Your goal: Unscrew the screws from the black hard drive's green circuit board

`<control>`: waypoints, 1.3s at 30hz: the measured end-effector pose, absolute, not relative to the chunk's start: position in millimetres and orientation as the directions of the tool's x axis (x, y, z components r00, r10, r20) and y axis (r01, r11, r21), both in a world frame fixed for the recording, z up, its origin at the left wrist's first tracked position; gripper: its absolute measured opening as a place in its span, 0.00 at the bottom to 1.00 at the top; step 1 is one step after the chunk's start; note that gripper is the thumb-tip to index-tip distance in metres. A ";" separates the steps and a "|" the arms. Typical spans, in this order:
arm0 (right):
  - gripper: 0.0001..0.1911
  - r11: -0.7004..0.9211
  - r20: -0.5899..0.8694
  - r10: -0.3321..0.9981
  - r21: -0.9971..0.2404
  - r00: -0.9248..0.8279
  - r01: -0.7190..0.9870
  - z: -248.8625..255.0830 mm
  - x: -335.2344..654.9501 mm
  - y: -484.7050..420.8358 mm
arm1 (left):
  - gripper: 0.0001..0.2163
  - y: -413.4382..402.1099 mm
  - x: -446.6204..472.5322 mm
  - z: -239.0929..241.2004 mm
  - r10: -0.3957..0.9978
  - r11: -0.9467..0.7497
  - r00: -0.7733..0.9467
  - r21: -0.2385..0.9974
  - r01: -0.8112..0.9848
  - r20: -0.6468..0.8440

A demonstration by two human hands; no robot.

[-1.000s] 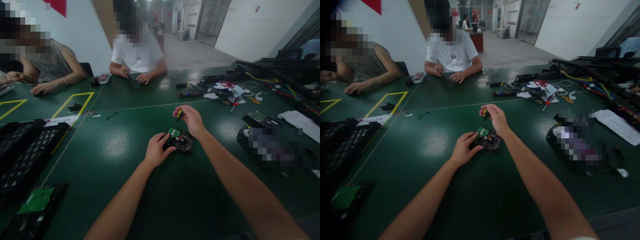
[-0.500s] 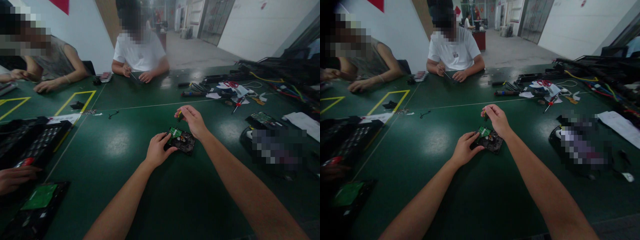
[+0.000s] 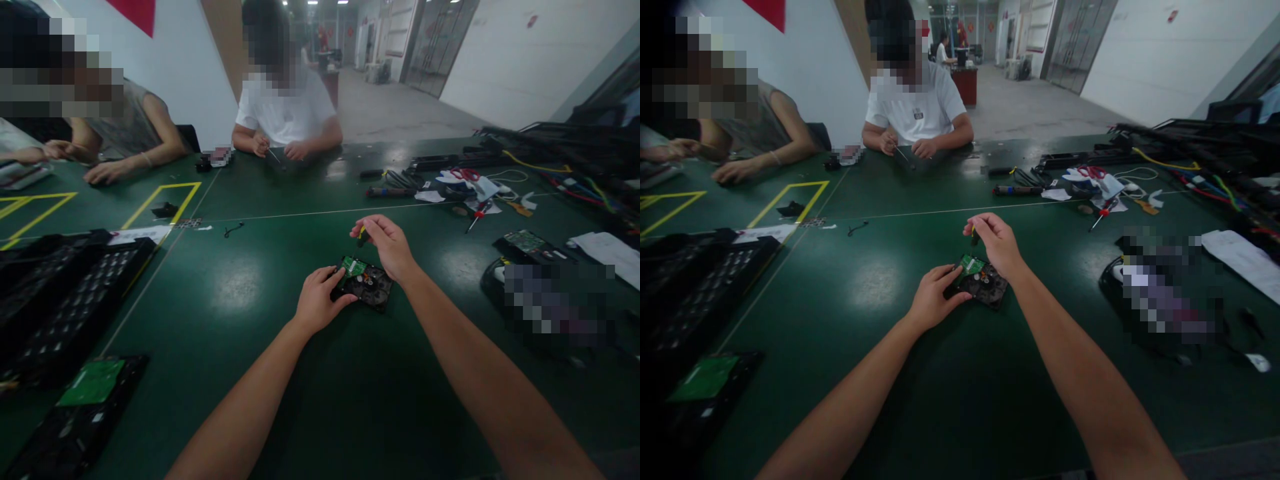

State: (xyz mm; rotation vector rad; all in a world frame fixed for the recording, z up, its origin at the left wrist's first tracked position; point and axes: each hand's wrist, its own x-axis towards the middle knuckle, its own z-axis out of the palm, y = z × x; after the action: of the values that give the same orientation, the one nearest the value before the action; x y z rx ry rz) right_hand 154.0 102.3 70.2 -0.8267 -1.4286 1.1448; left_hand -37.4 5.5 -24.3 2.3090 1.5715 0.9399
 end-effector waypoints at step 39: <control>0.17 0.202 0.244 0.956 -0.949 -0.160 -0.243 67.2 134.6 109.4 | 0.33 5.4 -37.7 -23.7 0.890 -0.418 0.249 0.468 0.779 0.382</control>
State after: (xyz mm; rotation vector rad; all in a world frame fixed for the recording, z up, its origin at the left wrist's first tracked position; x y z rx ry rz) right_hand 134.6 109.4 67.2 -0.7810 -1.2711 1.2698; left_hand -37.7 5.4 -23.7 2.3321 1.5793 0.9070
